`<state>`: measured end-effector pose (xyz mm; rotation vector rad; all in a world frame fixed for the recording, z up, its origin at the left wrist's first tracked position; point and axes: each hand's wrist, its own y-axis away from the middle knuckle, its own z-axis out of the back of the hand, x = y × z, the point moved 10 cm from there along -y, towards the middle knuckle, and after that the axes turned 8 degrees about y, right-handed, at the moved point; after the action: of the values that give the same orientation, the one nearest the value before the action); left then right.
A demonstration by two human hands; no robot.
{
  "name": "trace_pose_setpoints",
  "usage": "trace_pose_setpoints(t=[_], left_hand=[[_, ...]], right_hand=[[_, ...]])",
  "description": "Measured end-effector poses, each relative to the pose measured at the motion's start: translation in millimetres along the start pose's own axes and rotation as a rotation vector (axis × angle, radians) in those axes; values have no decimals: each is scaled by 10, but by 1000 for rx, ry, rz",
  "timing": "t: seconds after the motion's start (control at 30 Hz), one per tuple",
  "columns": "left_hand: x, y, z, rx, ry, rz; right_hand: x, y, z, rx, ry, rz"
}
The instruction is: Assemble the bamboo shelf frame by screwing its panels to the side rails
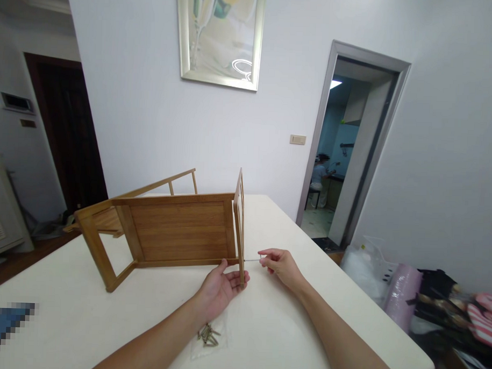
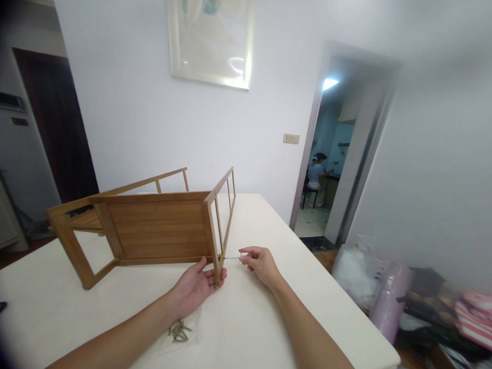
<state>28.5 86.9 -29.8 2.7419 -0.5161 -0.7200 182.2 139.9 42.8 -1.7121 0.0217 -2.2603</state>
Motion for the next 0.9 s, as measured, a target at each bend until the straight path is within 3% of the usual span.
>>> trace_pose_setpoints(t=[0.27,0.9], left_hand=[[10,-20,2,9,1,11],[2,-11,-21,39,-24,2]], right_hand=[[-113,36,-103,88,-307,-137],[-291,28,-422,131,-575,-395]])
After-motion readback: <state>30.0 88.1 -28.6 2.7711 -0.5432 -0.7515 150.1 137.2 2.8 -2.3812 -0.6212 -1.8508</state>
